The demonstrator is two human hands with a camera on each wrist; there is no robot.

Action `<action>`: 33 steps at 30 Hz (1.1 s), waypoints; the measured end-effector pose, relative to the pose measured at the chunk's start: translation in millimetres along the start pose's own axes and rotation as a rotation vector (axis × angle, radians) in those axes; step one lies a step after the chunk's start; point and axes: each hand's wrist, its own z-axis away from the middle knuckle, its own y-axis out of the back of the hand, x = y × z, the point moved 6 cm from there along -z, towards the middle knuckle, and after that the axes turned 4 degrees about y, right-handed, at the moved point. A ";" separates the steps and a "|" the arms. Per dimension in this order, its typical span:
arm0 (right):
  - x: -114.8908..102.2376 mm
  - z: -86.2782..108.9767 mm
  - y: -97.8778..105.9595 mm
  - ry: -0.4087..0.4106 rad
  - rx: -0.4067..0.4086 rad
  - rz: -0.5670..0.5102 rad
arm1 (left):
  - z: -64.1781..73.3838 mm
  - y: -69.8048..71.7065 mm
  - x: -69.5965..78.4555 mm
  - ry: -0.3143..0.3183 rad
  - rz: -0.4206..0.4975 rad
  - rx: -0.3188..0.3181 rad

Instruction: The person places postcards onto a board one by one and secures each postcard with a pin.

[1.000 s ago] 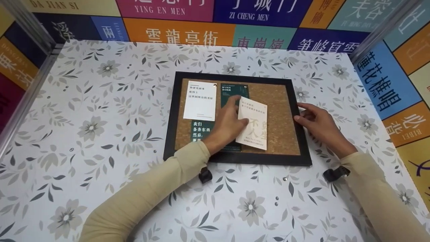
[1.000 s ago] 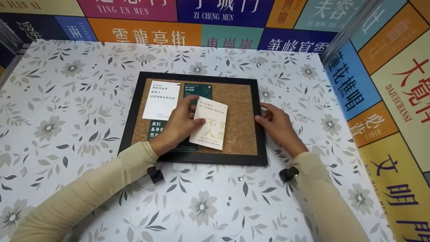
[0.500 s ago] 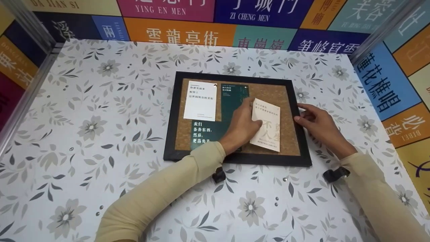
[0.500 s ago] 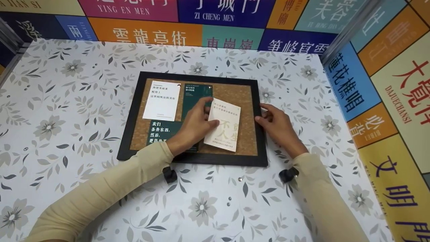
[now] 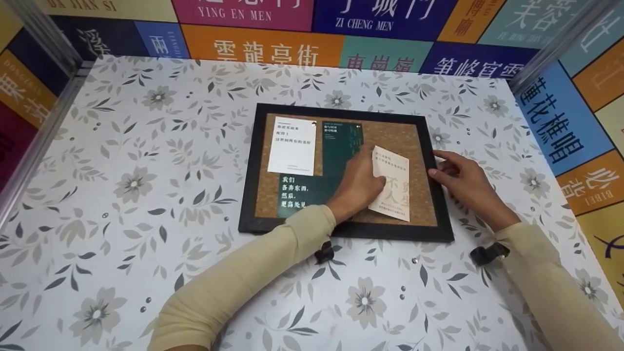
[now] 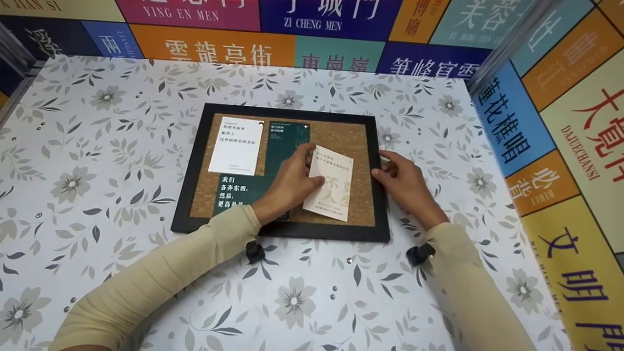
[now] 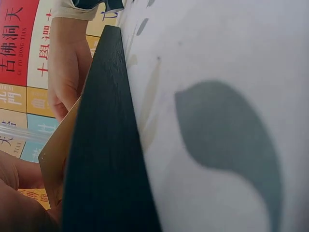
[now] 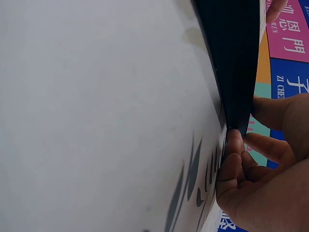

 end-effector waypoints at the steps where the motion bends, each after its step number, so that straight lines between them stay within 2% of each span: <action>1: -0.1 0.0 -0.1 0.002 0.000 -0.002 | -1.0 -1.7 -0.8 -0.002 -0.013 -0.002; 4: -0.3 -0.4 -0.4 0.008 0.001 -0.001 | 0.5 -4.0 2.7 -0.012 -0.106 -0.010; 9: -1.4 -0.8 -0.3 0.016 0.010 0.009 | 16.9 4.8 26.5 -0.060 -0.383 -0.032; 12: -0.6 -0.1 -0.4 0.009 0.008 0.005 | 23.2 8.0 34.3 -0.088 -0.524 -0.031; 20: 2.9 0.4 -0.8 0.005 0.011 -0.006 | 24.3 1.6 38.9 -0.144 -0.756 -0.039; 25: 3.8 -0.9 -1.2 0.005 0.007 -0.003 | 21.4 -3.0 38.4 -0.155 -0.814 -0.057; 33: 1.8 -1.2 -0.9 0.016 0.010 -0.009 | 20.2 -3.3 37.1 -0.152 -0.794 -0.090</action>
